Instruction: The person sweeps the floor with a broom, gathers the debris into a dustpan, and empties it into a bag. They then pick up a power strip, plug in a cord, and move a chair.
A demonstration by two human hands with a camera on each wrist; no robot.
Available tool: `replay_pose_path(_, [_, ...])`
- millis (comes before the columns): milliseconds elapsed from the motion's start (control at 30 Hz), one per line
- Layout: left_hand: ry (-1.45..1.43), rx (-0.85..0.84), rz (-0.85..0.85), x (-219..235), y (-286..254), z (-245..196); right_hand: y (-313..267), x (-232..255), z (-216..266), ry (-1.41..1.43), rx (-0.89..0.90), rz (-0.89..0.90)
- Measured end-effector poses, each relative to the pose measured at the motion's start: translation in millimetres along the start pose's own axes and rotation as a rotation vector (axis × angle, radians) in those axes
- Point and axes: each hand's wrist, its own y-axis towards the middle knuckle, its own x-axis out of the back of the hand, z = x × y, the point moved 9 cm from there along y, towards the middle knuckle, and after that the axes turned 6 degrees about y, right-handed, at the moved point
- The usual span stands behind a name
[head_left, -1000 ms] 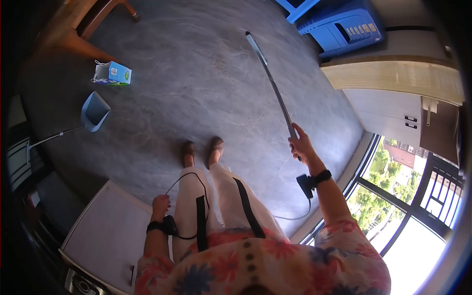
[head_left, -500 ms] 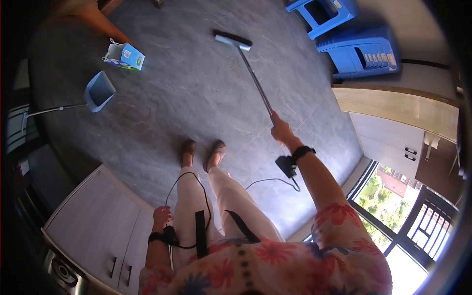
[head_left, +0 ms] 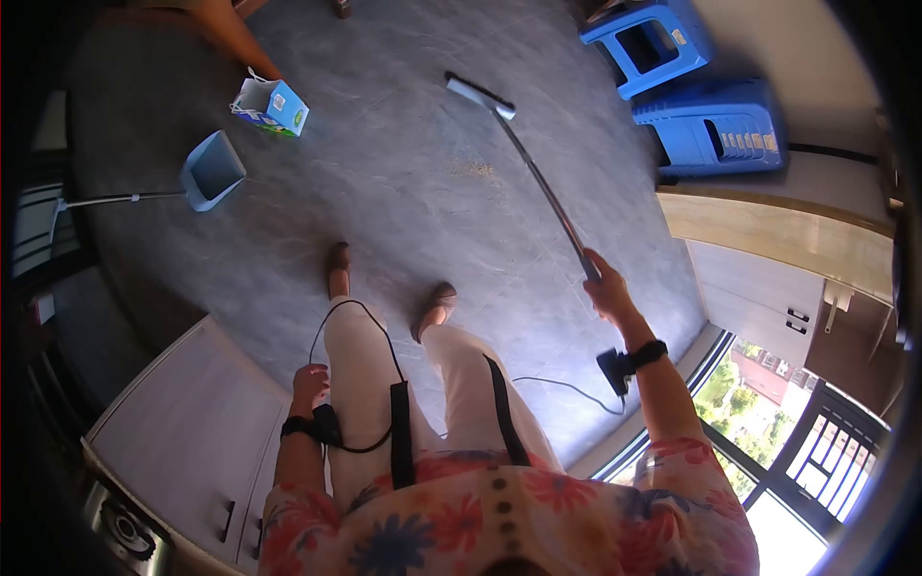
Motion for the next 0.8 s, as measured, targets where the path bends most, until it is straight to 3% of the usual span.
replay_pose_path(100, [0.038, -0.056, -0.056, 53, 0, -33, 60, -26, 74, 0.038, -0.071, -0.013])
replay_pose_path(200, [0.191, -0.154, -0.196, 138, 14, -73, 82, -62, 128, -0.031, -0.046, 0.015])
replay_pose_path(267, [0.213, -0.236, -0.269, 207, 31, -100, 71, -91, 121, -0.102, -0.007, 0.034])
replay_pose_path(333, [0.498, -0.604, -0.502, 290, 57, -130, 43, -116, 98, -0.242, 0.048, 0.066])
replay_pose_path(367, [0.460, -0.615, -0.514, 319, 33, -164, 20, -122, 85, -0.311, 0.059, 0.080])
replay_pose_path(400, [0.497, -0.483, -0.532, 344, 0, -204, -6, -124, 75, -0.322, 0.021, 0.101])
replay_pose_path(467, [0.683, -0.480, -0.657, 398, -38, -260, -55, -117, 86, -0.376, -0.053, 0.164])
replay_pose_path(533, [0.516, -0.825, -0.813, 488, -22, -266, -84, -101, 101, -0.360, -0.057, 0.170])
replay_pose_path(600, [0.627, -0.820, -0.952, 535, -58, -303, -104, -87, 119, -0.340, -0.059, 0.181])
replay_pose_path(667, [1.035, -0.835, -1.221, 566, -99, -349, -117, -75, 144, -0.276, 0.019, 0.125])
replay_pose_path(700, [1.039, -0.838, -1.218, 579, -111, -361, -119, -76, 150, -0.272, 0.015, 0.126])
replay_pose_path(767, [1.070, -0.895, -1.400, 600, -143, -382, -121, -74, 144, -0.084, -0.240, 0.100])
replay_pose_path(800, [1.076, -0.897, -1.394, 611, -146, -387, -128, -80, 174, 0.164, -0.390, 0.131])
